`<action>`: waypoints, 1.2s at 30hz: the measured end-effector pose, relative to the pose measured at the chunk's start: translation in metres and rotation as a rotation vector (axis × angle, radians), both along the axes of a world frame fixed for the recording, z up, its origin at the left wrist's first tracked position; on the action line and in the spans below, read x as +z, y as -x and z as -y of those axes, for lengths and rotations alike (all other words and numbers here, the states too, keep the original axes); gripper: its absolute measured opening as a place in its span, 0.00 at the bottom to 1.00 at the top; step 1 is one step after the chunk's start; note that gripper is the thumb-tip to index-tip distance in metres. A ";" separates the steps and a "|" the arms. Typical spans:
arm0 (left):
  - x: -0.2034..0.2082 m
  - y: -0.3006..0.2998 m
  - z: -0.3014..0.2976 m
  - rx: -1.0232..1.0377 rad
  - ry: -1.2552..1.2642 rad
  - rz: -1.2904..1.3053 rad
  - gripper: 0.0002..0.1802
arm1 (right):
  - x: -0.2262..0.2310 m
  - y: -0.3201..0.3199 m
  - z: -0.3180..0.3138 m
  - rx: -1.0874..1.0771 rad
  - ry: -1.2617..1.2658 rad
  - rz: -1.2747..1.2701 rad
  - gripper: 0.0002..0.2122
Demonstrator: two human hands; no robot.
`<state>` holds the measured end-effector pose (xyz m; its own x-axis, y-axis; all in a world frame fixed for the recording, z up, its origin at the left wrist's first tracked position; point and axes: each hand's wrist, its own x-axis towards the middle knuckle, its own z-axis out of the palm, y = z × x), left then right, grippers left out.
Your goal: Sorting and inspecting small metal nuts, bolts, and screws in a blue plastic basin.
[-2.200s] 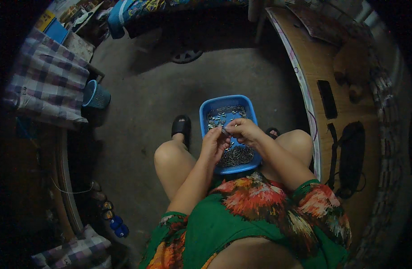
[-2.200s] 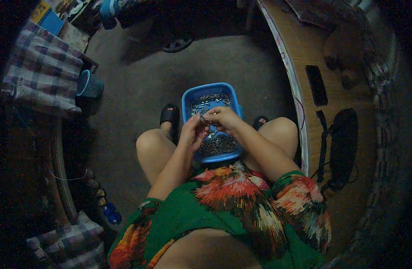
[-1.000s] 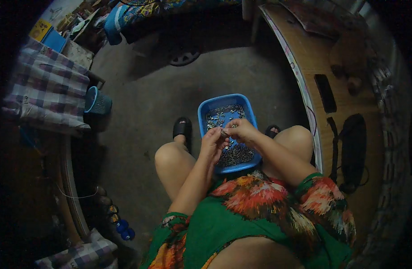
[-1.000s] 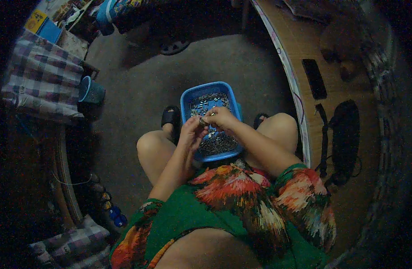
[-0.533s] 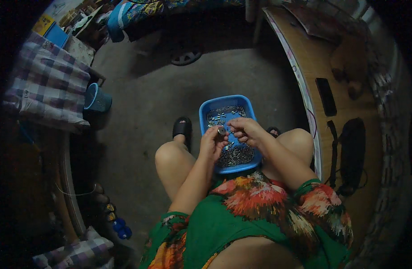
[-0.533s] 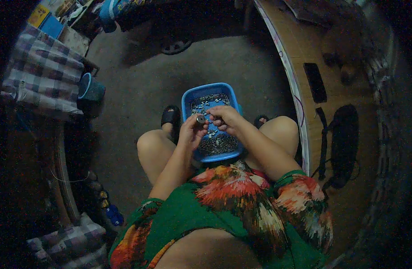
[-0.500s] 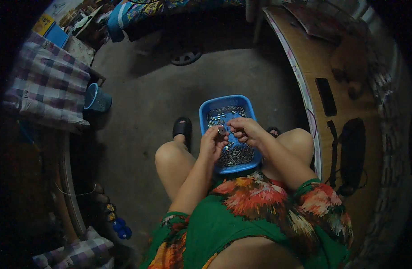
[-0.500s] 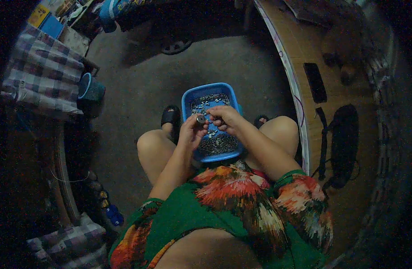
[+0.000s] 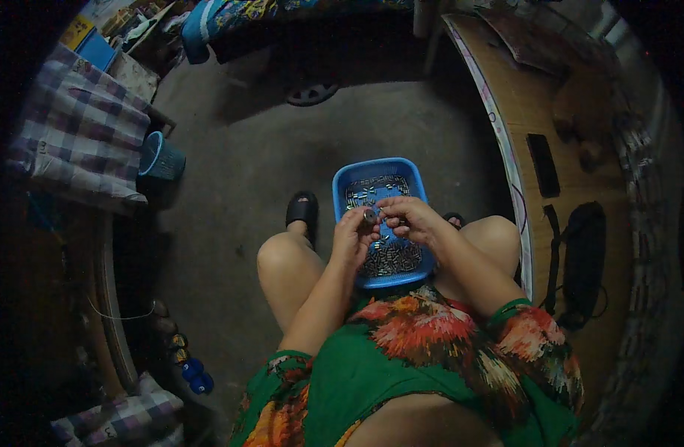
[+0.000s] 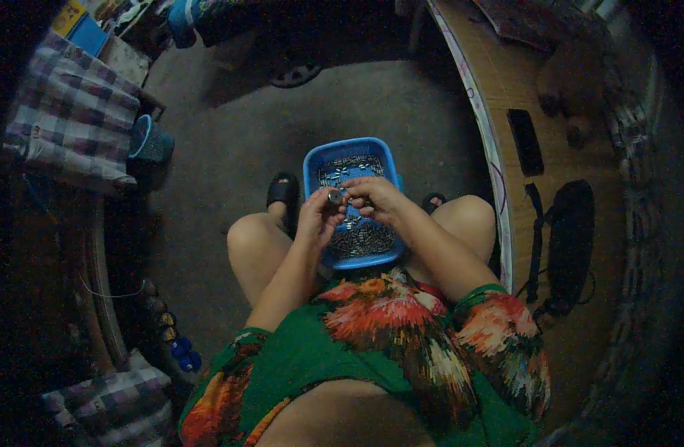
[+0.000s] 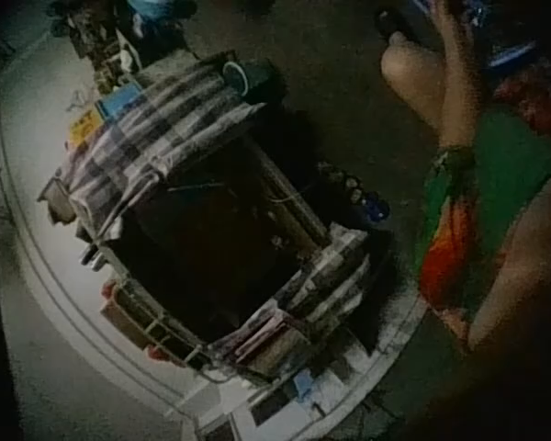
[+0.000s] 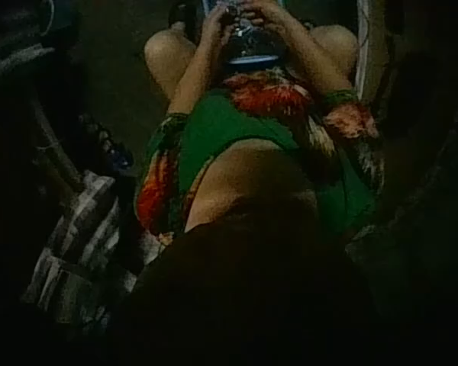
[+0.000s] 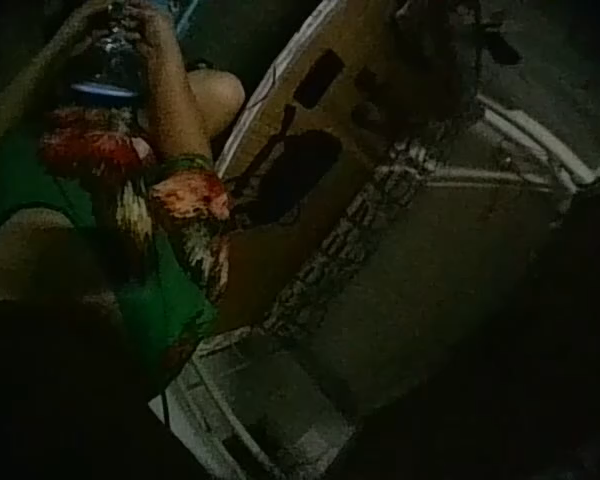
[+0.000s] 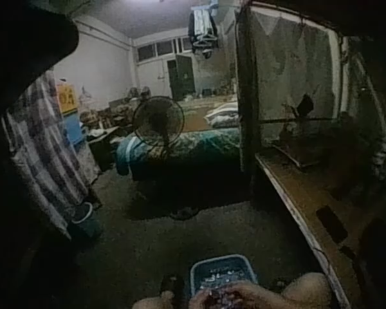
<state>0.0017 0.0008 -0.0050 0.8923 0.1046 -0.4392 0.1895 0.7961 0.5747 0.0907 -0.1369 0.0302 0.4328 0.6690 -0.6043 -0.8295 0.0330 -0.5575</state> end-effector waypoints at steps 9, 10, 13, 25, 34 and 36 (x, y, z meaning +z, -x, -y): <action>0.004 -0.001 0.003 -0.035 -0.044 0.007 0.12 | -0.013 -0.004 0.002 0.042 -0.014 0.031 0.08; 0.004 -0.001 0.002 -0.040 -0.054 0.011 0.12 | -0.012 -0.003 0.001 0.044 -0.014 0.030 0.08; 0.004 0.000 0.002 -0.031 -0.049 0.000 0.12 | -0.010 0.002 -0.002 0.049 0.103 0.125 0.07; 0.002 -0.002 0.004 -0.022 -0.040 -0.036 0.11 | -0.013 0.003 -0.003 0.120 0.149 0.253 0.09; -0.003 -0.002 0.002 -0.030 -0.057 0.002 0.08 | -0.004 0.005 -0.005 0.131 0.280 0.363 0.07; -0.003 -0.001 0.001 -0.046 -0.057 -0.005 0.08 | -0.001 0.004 -0.003 0.156 0.264 0.350 0.08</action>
<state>0.0025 -0.0003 -0.0078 0.8947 0.0882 -0.4379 0.2280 0.7528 0.6175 0.0863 -0.1339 0.0287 0.5474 0.5851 -0.5984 -0.5739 -0.2579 -0.7773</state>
